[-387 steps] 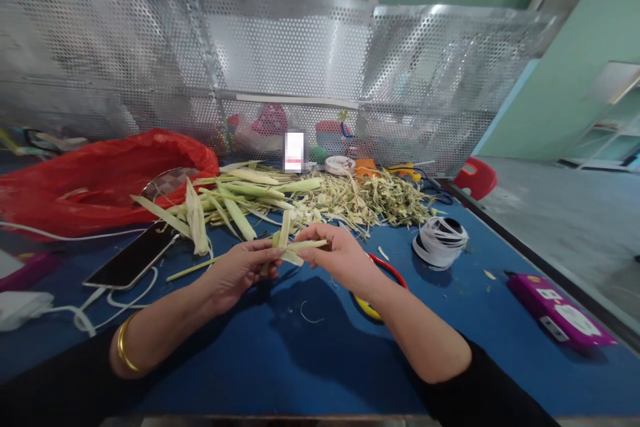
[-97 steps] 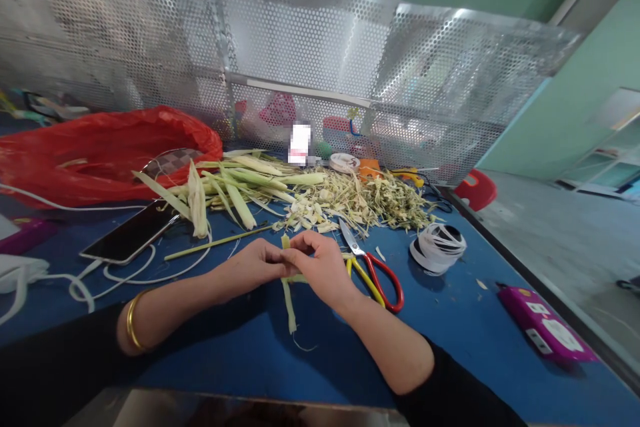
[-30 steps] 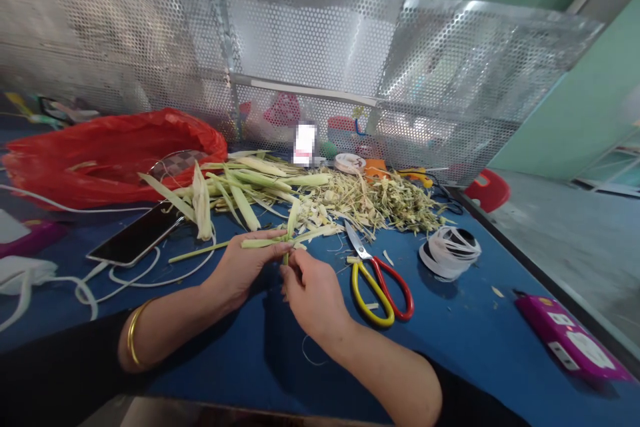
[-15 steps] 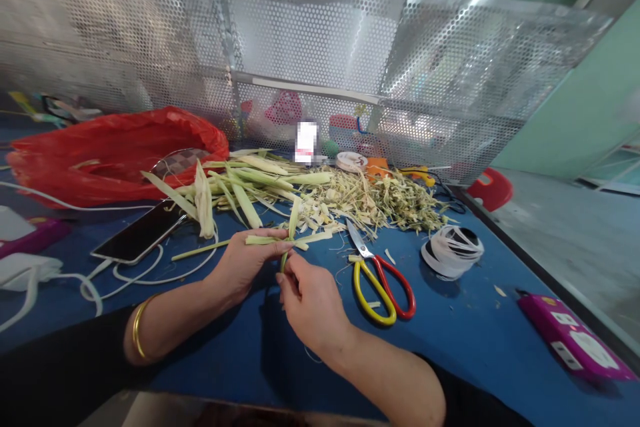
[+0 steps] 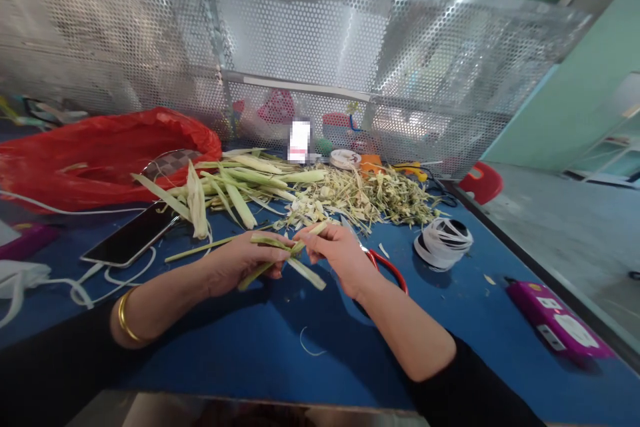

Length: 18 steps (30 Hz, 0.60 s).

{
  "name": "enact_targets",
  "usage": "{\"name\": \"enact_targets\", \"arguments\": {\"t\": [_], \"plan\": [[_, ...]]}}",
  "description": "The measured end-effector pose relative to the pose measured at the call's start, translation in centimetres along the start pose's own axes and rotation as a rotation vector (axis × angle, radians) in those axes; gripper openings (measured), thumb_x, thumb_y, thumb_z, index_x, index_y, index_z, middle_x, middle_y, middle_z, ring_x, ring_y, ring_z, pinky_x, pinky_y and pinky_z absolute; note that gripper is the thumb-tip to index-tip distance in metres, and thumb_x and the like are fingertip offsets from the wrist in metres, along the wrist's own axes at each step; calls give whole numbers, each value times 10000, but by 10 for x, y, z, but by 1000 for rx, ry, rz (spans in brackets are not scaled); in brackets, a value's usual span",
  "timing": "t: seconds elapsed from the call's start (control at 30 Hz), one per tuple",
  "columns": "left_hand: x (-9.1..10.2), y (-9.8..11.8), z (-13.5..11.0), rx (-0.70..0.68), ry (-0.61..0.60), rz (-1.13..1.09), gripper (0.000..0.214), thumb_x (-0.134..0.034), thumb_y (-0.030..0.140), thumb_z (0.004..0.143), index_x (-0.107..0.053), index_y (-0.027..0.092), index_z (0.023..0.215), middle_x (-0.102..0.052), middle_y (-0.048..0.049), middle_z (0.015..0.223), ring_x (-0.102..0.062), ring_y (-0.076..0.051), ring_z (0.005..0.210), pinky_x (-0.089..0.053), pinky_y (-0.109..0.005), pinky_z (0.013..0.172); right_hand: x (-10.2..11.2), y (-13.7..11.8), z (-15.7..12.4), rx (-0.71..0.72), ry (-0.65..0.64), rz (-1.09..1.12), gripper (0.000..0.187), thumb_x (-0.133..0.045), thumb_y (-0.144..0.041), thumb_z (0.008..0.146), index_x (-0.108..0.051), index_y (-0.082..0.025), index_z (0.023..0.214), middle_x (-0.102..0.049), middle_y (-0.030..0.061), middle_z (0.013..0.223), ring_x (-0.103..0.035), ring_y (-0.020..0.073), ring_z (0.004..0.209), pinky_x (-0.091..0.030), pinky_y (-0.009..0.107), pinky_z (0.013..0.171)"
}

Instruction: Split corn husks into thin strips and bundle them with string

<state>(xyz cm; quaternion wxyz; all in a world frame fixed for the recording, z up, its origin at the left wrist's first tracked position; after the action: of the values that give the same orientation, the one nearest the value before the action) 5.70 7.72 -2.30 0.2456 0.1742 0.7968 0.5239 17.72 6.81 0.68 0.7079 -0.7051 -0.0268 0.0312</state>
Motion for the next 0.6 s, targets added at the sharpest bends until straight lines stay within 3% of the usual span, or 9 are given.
{"name": "enact_targets", "arguments": {"t": [0.1, 0.27, 0.43, 0.6], "plan": [[1, -12, 0, 127, -2, -120, 288, -680, 399, 738, -671, 134, 848, -572, 16, 583, -539, -99, 519, -525, -261, 588, -6, 6, -2, 1, 36, 195, 177, -708, -343, 708, -680, -168, 720, -602, -2, 732, -460, 84, 546, -361, 260, 565], [-2, -17, -2, 203, 10, -185, 329, -712, 458, 685, -639, 165, 814, -575, 26, 635, -506, -92, 493, -511, -275, 559, 2, -4, -5, 140, 192, 137, 175, -692, -340, 727, -681, -168, 695, -589, -4, 664, -488, 107, 574, -398, 271, 587], [0, 1, -4, -13, 87, 115, 301, -733, 420, 653, -626, 142, 610, -452, 53, 474, -385, -67, 439, -376, -214, 482, -8, -5, -6, 130, 140, 42, 195, -662, -325, 747, -654, -168, 633, -586, -11, 636, -501, 98, 551, -416, 264, 579], [-8, 16, -6, -161, 33, 269, 216, -679, 360, 679, -692, 144, 693, -466, 47, 476, -351, -76, 442, -278, -224, 459, -9, 5, -8, 56, 149, 139, 199, -666, -339, 736, -672, -156, 656, -553, -25, 559, -471, 84, 488, -391, 246, 529]]}}
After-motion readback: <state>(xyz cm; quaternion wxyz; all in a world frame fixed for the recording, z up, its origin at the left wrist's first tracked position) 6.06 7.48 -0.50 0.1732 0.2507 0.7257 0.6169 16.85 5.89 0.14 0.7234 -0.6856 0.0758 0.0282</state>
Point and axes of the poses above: each hand's wrist, its own z-axis towards the middle knuckle, its own x-axis out of the back of the hand, y = z × x, the point moved 10 cm from there along z, towards the middle knuckle
